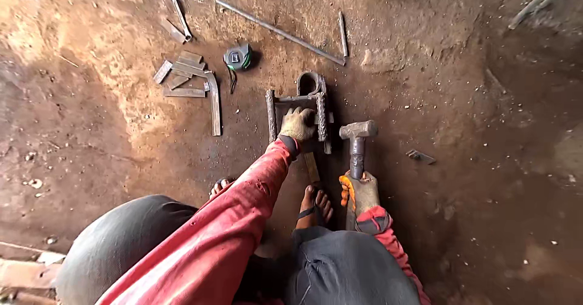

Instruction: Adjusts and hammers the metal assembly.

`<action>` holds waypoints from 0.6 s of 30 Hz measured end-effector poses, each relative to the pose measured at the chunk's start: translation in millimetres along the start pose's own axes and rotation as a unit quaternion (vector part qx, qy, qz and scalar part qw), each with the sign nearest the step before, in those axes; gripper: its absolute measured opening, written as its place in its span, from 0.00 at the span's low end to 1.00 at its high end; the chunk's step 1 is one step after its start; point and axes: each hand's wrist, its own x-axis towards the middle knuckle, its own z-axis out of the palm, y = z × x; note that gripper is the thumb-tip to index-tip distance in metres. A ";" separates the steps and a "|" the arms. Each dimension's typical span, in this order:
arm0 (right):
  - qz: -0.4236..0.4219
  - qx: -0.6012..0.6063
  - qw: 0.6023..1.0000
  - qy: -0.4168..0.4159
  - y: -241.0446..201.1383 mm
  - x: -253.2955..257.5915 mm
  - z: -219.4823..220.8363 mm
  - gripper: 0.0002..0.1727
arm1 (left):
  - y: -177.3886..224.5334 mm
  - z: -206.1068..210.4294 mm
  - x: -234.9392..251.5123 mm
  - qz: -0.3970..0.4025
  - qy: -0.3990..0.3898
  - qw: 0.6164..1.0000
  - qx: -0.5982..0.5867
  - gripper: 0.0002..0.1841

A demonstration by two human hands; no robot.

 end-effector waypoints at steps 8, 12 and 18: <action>-0.543 0.199 0.815 -0.041 -111.5 -52.2 -64.0 0.07 | 1.1 -3.2 1.6 -0.005 0.001 1.000 -0.006 0.26; -0.616 0.269 0.740 0.020 -153.0 -56.3 -62.2 0.08 | 3.3 -5.6 2.8 -0.020 -0.014 1.000 -0.015 0.27; -0.079 -0.127 0.988 0.026 -17.5 8.9 16.7 0.16 | 59.6 -63.5 -12.2 -0.132 -0.252 0.955 0.084 0.30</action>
